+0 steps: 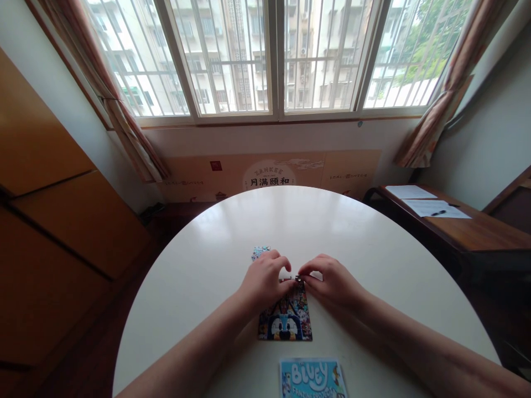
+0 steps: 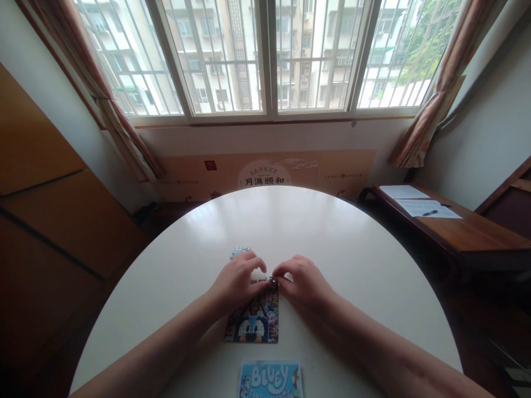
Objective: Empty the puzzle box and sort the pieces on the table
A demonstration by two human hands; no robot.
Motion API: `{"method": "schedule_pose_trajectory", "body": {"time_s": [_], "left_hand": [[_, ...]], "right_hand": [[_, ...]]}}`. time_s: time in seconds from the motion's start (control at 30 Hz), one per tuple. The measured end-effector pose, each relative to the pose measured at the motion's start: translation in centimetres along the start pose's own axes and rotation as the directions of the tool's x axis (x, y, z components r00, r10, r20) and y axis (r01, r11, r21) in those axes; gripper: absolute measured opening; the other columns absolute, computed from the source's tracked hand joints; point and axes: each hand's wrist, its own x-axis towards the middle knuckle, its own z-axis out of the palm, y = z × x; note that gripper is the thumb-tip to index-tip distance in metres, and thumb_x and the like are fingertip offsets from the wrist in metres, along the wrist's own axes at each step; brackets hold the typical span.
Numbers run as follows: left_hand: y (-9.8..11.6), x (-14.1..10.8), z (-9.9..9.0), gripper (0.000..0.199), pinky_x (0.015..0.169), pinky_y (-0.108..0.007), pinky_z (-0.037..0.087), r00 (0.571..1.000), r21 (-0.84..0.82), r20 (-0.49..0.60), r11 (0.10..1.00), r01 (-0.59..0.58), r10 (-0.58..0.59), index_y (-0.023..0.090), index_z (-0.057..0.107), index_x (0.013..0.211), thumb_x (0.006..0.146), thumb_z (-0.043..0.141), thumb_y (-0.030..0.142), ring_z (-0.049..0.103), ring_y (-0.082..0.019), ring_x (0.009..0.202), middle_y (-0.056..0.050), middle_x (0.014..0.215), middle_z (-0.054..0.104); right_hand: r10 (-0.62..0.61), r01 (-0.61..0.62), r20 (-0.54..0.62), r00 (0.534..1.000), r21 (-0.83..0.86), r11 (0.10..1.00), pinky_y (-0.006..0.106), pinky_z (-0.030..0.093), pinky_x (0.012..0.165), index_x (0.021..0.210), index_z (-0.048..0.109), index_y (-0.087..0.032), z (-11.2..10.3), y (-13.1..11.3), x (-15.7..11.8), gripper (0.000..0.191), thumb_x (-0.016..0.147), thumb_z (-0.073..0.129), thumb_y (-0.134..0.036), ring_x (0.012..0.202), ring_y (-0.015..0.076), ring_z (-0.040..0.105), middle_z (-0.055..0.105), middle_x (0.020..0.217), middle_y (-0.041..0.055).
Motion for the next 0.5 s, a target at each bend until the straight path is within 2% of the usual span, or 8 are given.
{"method": "schedule_pose_trajectory", "body": {"time_s": [0.2, 0.5], "left_hand": [[-0.04, 0.08, 0.30, 0.018, 0.086, -0.039, 0.046, 1.000, -0.027, -0.002, 1.000, -0.001, 0.001, 0.022, 0.068, 0.093, 0.078, 0.074, 0.031, 0.059, -0.026, 0.094, -0.005, 0.095, 0.063], [-0.06, 0.10, 0.67, 0.006, 0.090, -0.037, 0.045, 1.000, -0.109, -0.003, 0.994, -0.025, 0.025, 0.025, 0.075, 0.085, 0.080, 0.072, 0.024, 0.060, -0.024, 0.094, -0.005, 0.094, 0.065]], "right_hand": [[-0.066, 0.065, -0.046, 0.997, -0.021, 0.998, 0.030, 0.048, 0.083, 0.086, 0.074, -0.023, -0.06, -0.51, -0.02, 0.014, 0.087, 0.061, -0.019, 0.086, 0.0163, 0.063, 0.073, 0.086, 0.0017], [-0.007, 0.007, -0.004, 1.000, 0.043, 0.999, 0.029, 0.048, 0.084, 0.088, 0.076, -0.023, 0.14, 0.23, 0.09, 0.015, 0.086, 0.061, -0.021, 0.088, 0.0164, 0.063, 0.073, 0.089, 0.0016]]}}
